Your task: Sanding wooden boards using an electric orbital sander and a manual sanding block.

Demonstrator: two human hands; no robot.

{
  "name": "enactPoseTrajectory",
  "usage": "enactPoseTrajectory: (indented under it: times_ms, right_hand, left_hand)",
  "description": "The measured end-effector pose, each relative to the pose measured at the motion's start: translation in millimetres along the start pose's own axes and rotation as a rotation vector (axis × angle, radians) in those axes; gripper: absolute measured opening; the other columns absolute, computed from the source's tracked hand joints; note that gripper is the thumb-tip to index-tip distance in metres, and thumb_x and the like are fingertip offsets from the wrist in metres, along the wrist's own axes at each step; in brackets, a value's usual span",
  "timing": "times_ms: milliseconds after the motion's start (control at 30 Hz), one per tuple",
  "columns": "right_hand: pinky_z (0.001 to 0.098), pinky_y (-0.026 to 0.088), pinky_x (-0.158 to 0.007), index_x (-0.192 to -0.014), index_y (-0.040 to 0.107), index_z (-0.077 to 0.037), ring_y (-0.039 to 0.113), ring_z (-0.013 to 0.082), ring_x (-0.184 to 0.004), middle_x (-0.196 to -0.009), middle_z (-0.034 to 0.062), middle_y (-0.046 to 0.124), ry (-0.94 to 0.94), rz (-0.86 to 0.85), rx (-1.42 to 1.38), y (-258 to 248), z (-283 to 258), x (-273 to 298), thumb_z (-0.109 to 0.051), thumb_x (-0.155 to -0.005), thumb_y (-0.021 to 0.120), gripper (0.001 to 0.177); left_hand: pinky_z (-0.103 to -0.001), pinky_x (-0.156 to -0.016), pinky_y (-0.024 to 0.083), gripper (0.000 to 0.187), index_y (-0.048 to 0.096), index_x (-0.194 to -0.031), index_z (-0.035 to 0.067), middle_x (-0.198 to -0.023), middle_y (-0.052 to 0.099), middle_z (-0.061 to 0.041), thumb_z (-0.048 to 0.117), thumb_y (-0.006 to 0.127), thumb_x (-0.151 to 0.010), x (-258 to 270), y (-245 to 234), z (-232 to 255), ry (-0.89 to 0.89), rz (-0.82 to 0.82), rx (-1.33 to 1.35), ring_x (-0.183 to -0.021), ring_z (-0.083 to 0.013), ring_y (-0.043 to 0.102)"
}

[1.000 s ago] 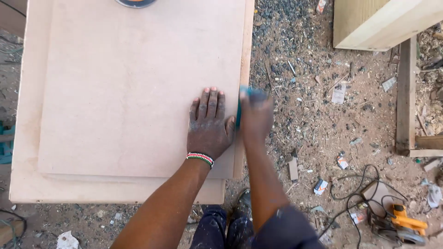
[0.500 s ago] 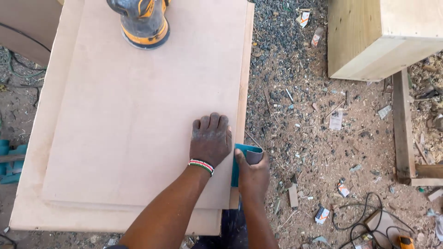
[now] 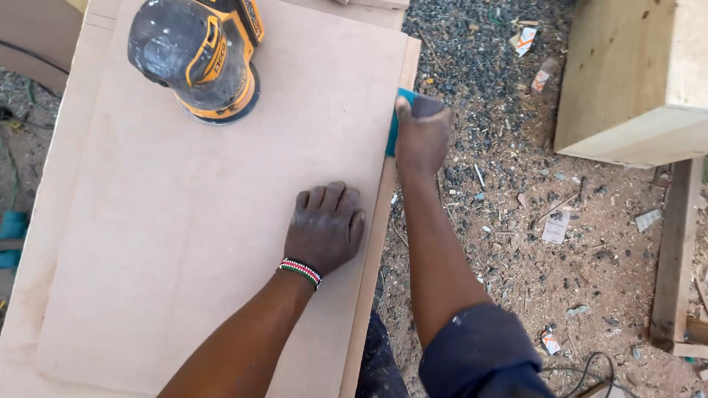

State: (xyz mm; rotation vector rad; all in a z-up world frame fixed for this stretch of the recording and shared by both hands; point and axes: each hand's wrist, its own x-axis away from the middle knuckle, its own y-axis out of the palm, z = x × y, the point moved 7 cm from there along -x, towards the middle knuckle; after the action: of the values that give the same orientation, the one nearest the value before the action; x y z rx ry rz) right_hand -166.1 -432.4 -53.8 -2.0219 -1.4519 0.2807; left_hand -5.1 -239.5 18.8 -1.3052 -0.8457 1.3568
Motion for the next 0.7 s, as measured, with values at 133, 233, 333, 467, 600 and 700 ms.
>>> enactPoseTrajectory:
  times_ms: [133,233,333,467,600,700]
  right_hand:
    - [0.0745,0.049,-0.122,-0.179,0.044,0.000,0.062,0.0628,-0.152,-0.160,0.0354,0.065,0.128,-0.135,-0.100,-70,-2,125,-0.058,-0.100,0.091,0.109]
    - [0.0454,0.056,-0.075,-0.134,0.068,-0.018,0.073,0.0228,-0.090,-0.108,0.0049,0.077,0.496,-0.286,0.078,-91,24,197,-0.077,-0.087,0.075,0.075]
    - [0.0459,0.060,-0.079,-0.136,0.068,-0.015,0.077,0.0255,-0.095,-0.114,0.0078,0.080,0.482,-0.229,0.065,-66,26,145,-0.078,-0.085,0.075,0.081]
    - [0.0709,0.055,-0.112,-0.155,0.059,-0.011,0.076,0.0534,-0.128,-0.132,0.0219,0.074,0.097,-0.058,0.074,-1,-8,-11,-0.069,-0.097,0.089,0.088]
    - [0.0754,0.053,-0.105,-0.143,0.063,-0.003,0.073,0.0635,-0.124,-0.124,0.0308,0.072,0.052,-0.127,0.045,-27,-21,36,-0.053,-0.103,0.087,0.068]
    - [0.0730,0.060,-0.101,-0.150,0.062,-0.007,0.076,0.0543,-0.123,-0.132,0.0285,0.071,0.388,-0.301,0.080,-83,11,178,-0.070,-0.099,0.084,0.084]
  left_hand:
    - [-0.048,-0.077,0.062,0.032,0.076,-0.104,0.015,-0.098,0.067,-0.007,0.042,0.062,-0.114,-48,22,-11,-0.038,0.012,0.021,-0.088,-0.0321,0.078]
    - [-0.053,-0.083,0.048,0.023,0.070,-0.119,0.013,-0.111,0.068,-0.011,0.032,0.064,-0.108,-70,21,-12,-0.055,0.001,-0.004,-0.098,-0.0367,0.062]
    - [-0.054,-0.113,0.054,0.043,0.076,-0.147,0.009,-0.144,0.074,-0.013,0.032,0.065,-0.112,-69,18,-9,-0.031,0.083,-0.019,-0.123,-0.0340,0.068]
    - [-0.055,-0.128,0.049,0.047,0.079,-0.153,0.009,-0.152,0.073,-0.017,0.030,0.060,-0.116,-70,20,-9,-0.002,0.104,0.038,-0.149,-0.0375,0.066]
    - [-0.054,-0.133,0.046,0.047,0.078,-0.155,0.010,-0.157,0.073,-0.015,0.031,0.058,-0.119,-72,20,-14,-0.039,0.056,0.060,-0.156,-0.0358,0.066]
    - [-0.053,-0.133,0.047,0.046,0.078,-0.156,0.014,-0.155,0.071,-0.011,0.035,0.059,-0.120,-73,21,-18,-0.059,0.052,0.059,-0.153,-0.0335,0.066]
